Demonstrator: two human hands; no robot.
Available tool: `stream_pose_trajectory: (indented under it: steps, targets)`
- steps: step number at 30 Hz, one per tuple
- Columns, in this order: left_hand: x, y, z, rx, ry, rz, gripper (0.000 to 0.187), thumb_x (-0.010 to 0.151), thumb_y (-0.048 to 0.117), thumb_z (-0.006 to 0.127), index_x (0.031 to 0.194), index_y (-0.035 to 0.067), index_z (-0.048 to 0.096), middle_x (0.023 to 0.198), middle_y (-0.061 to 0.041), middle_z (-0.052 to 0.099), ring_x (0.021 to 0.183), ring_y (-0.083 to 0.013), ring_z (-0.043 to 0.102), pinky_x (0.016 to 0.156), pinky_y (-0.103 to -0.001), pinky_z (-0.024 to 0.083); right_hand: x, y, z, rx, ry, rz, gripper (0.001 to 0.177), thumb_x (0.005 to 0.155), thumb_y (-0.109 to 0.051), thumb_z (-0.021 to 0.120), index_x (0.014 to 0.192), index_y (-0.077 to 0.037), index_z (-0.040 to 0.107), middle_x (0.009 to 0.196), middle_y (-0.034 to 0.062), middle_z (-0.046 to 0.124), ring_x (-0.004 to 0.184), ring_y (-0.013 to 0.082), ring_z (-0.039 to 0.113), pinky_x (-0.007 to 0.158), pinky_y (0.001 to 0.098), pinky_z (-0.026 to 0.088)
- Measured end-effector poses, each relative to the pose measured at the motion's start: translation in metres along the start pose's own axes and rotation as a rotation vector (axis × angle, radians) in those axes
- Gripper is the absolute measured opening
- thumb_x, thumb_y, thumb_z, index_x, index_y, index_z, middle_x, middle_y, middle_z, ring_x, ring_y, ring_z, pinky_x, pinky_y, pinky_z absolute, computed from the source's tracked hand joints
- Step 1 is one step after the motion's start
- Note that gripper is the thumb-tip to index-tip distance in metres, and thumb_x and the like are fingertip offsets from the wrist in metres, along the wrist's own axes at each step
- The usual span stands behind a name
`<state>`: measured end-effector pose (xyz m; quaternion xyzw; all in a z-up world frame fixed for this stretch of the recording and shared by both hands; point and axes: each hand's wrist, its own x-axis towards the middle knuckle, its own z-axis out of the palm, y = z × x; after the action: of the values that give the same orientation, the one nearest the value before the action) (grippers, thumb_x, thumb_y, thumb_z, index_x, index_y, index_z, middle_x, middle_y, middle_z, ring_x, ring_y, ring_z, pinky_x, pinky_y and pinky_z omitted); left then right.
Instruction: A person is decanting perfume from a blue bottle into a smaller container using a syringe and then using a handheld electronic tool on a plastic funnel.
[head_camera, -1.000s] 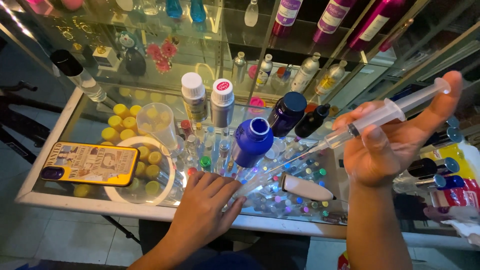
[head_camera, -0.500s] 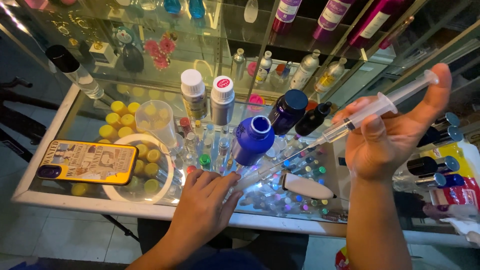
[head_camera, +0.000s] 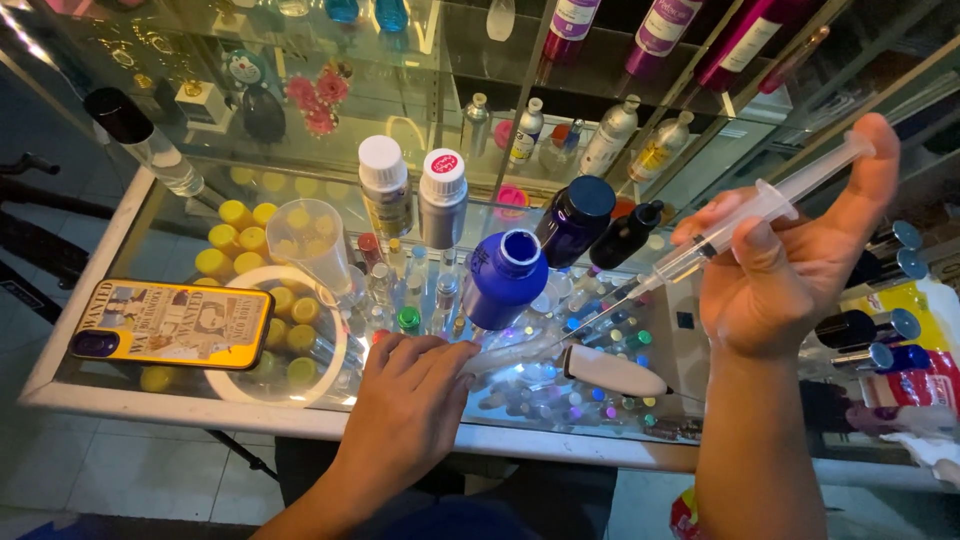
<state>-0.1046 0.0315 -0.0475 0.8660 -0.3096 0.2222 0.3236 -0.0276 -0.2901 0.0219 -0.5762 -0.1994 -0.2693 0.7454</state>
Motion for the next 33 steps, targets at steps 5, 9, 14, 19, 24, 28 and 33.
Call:
stream_pose_trajectory:
  steps: [5, 9, 14, 19, 24, 28, 33]
  targets:
    - [0.002, 0.001, -0.001, -0.02, -0.003, -0.009, 0.031, 0.092, 0.008, 0.068, 0.123, 0.003, 0.063, 0.109, -0.011, 0.074, 0.103, -0.0308, 0.065, 0.089, -0.048, 0.044, 0.0, 0.0, 0.003, -0.01, 0.017, 0.002, 0.076, 0.109, -0.006, 0.066, 0.17, -0.028, 0.026, 0.098, 0.0181, 0.066, 0.09, 0.0292, 0.071, 0.078, 0.0449, 0.069]
    - [0.002, 0.001, -0.002, -0.019, -0.009, -0.017, 0.03, 0.093, 0.01, 0.069, 0.122, 0.004, 0.063, 0.106, -0.009, 0.074, 0.098, -0.0288, 0.064, 0.088, -0.047, 0.044, -0.001, 0.005, 0.004, -0.013, 0.086, 0.011, 0.082, 0.107, -0.011, 0.071, 0.172, -0.028, 0.024, 0.099, 0.0194, 0.069, 0.09, 0.0284, 0.072, 0.078, 0.0441, 0.069]
    - [0.003, 0.0, -0.002, -0.006, 0.018, 0.002, 0.027, 0.092, 0.013, 0.073, 0.115, 0.005, 0.063, 0.104, -0.006, 0.074, 0.089, -0.0264, 0.064, 0.086, -0.046, 0.043, -0.003, 0.006, 0.005, -0.052, 0.104, -0.02, 0.08, 0.109, -0.007, 0.069, 0.172, -0.027, 0.024, 0.101, 0.0215, 0.069, 0.093, 0.0311, 0.073, 0.081, 0.0449, 0.07]
    - [0.002, -0.001, -0.001, 0.008, 0.03, 0.0, 0.03, 0.091, 0.018, 0.077, 0.115, 0.005, 0.065, 0.099, -0.005, 0.073, 0.087, -0.0249, 0.064, 0.085, -0.046, 0.045, -0.004, 0.005, 0.01, -0.124, 0.12, -0.03, 0.078, 0.112, -0.006, 0.069, 0.172, -0.028, 0.024, 0.096, 0.023, 0.065, 0.089, 0.0326, 0.071, 0.08, 0.047, 0.069]
    - [0.0, -0.002, 0.0, 0.0, 0.026, 0.001, 0.03, 0.09, 0.019, 0.079, 0.113, 0.006, 0.065, 0.099, -0.004, 0.073, 0.086, -0.0253, 0.064, 0.085, -0.047, 0.045, -0.004, 0.003, 0.017, -0.109, 0.164, 0.0, 0.088, 0.11, -0.008, 0.072, 0.175, -0.031, 0.018, 0.094, 0.0215, 0.069, 0.086, 0.0298, 0.073, 0.079, 0.0445, 0.07]
    - [0.002, -0.001, -0.002, -0.003, 0.02, 0.003, 0.03, 0.09, 0.018, 0.078, 0.114, 0.006, 0.064, 0.099, -0.004, 0.073, 0.086, -0.0249, 0.064, 0.084, -0.046, 0.044, -0.004, 0.006, 0.009, -0.132, 0.103, -0.009, 0.079, 0.113, -0.007, 0.067, 0.172, -0.03, 0.022, 0.097, 0.0231, 0.067, 0.091, 0.0316, 0.072, 0.081, 0.046, 0.069]
    - [0.003, 0.0, -0.004, -0.049, -0.012, -0.004, 0.026, 0.092, 0.014, 0.072, 0.116, 0.006, 0.063, 0.102, -0.006, 0.074, 0.092, -0.0272, 0.065, 0.088, -0.048, 0.043, -0.003, 0.008, 0.007, -0.07, 0.08, -0.023, 0.077, 0.112, -0.006, 0.066, 0.172, -0.026, 0.023, 0.097, 0.0213, 0.067, 0.09, 0.03, 0.071, 0.079, 0.0433, 0.069]
